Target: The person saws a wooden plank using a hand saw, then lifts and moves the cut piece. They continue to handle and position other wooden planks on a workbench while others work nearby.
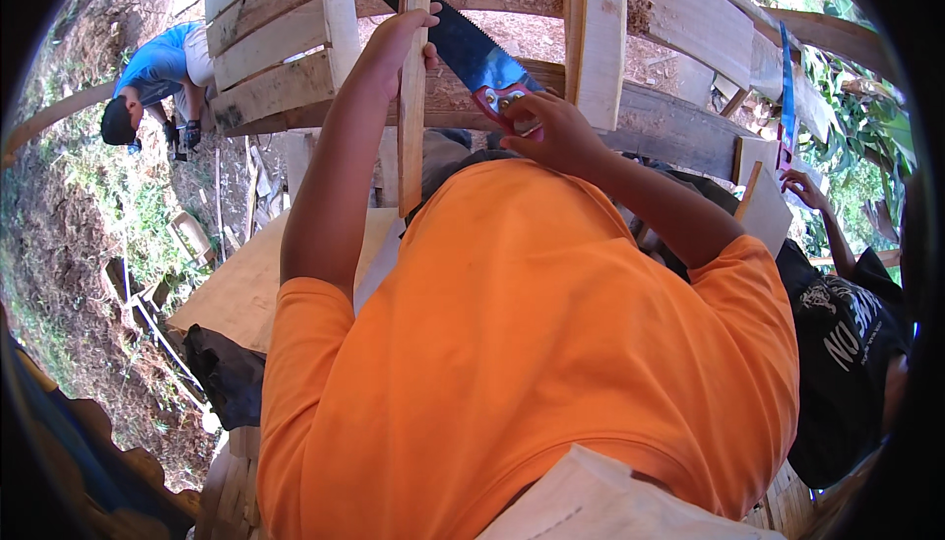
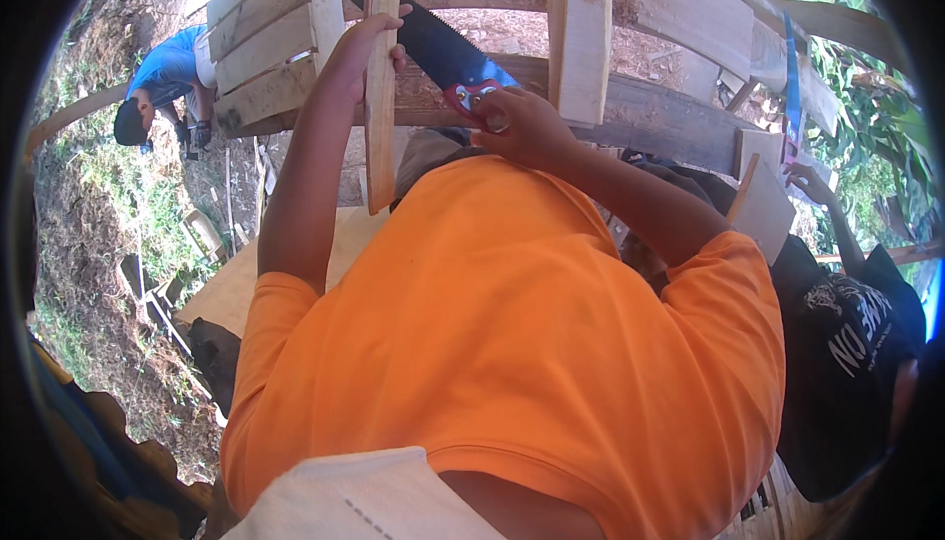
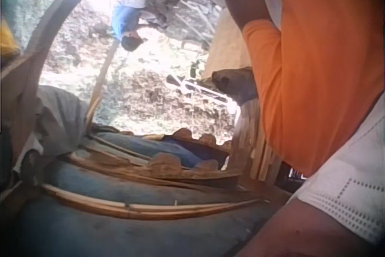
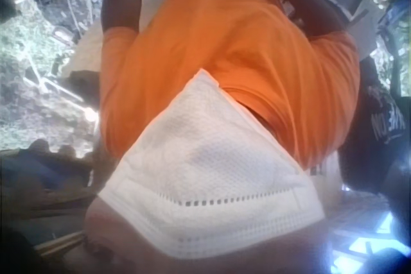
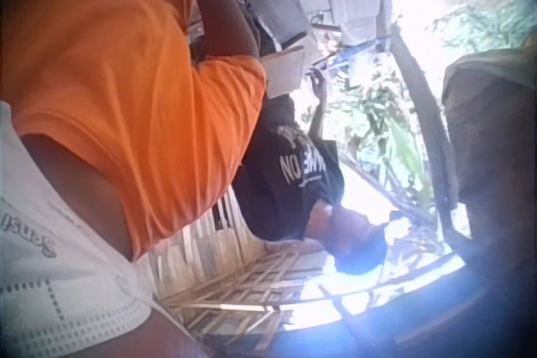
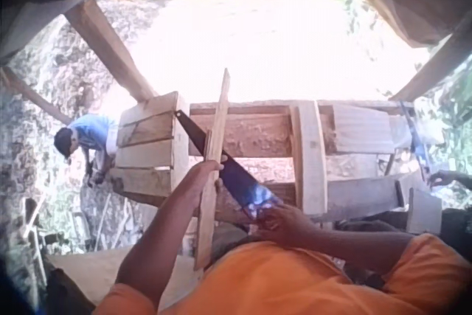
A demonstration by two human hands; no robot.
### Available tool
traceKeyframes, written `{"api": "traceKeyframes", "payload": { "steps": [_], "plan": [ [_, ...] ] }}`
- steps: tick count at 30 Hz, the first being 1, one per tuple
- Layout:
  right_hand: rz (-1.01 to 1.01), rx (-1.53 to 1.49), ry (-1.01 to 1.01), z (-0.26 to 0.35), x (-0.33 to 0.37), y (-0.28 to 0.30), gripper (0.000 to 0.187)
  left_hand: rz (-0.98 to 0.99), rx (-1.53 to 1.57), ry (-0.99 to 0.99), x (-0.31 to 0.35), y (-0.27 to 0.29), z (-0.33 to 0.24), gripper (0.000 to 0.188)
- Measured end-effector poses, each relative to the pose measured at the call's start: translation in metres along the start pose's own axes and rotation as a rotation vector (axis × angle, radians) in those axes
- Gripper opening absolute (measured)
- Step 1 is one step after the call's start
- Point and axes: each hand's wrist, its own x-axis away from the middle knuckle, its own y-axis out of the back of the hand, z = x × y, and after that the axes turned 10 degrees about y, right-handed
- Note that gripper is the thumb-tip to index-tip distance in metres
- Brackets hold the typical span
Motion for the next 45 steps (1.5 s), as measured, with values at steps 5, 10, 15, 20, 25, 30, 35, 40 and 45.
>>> {"api": "traceKeyframes", "payload": {
  "steps": [5, 10, 15, 20, 25, 30, 35, 40, 45],
  "plan": [
    [-0.043, -0.004, -0.106, -0.011, 0.016, 0.005, 0.045, -0.017, 0.032, 0.014, -0.008, 0.001, -0.002, 0.044],
    [0.111, 0.233, -0.007, -0.011, 0.013, 0.014, 0.04, 0.028, 0.044, 0.05, -0.015, 0.006, -0.001, 0.041],
    [0.049, 0.181, 0.0, -0.025, 0.01, 0.013, 0.027, -0.073, -0.134, -0.085, -0.014, 0.004, 0.011, 0.041],
    [-0.223, -0.245, -0.204, -0.039, 0.033, 0.046, 0.032, -0.278, -0.336, -0.417, 0.004, 0.006, 0.034, 0.03],
    [-0.334, -0.472, -0.268, -0.036, 0.055, 0.07, 0.036, -0.349, -0.149, -0.871, 0.009, 0.004, 0.05, 0.034],
    [-0.565, -0.581, -0.215, -0.011, 0.053, 0.075, 0.036, -0.174, 0.163, -0.955, 0.0, 0.004, 0.049, 0.045],
    [-0.576, -0.598, -0.15, -0.016, 0.059, 0.073, 0.036, -0.311, -0.054, -0.973, -0.006, 0.012, 0.076, 0.052],
    [-0.506, -0.581, -0.167, -0.021, 0.06, 0.066, 0.035, -0.337, -0.19, -0.951, 0.016, 0.009, 0.084, 0.055],
    [-0.499, -0.496, -0.181, -0.049, 0.047, 0.027, 0.034, -0.271, -0.131, -0.986, 0.023, -0.003, 0.099, 0.061]
  ]
}}
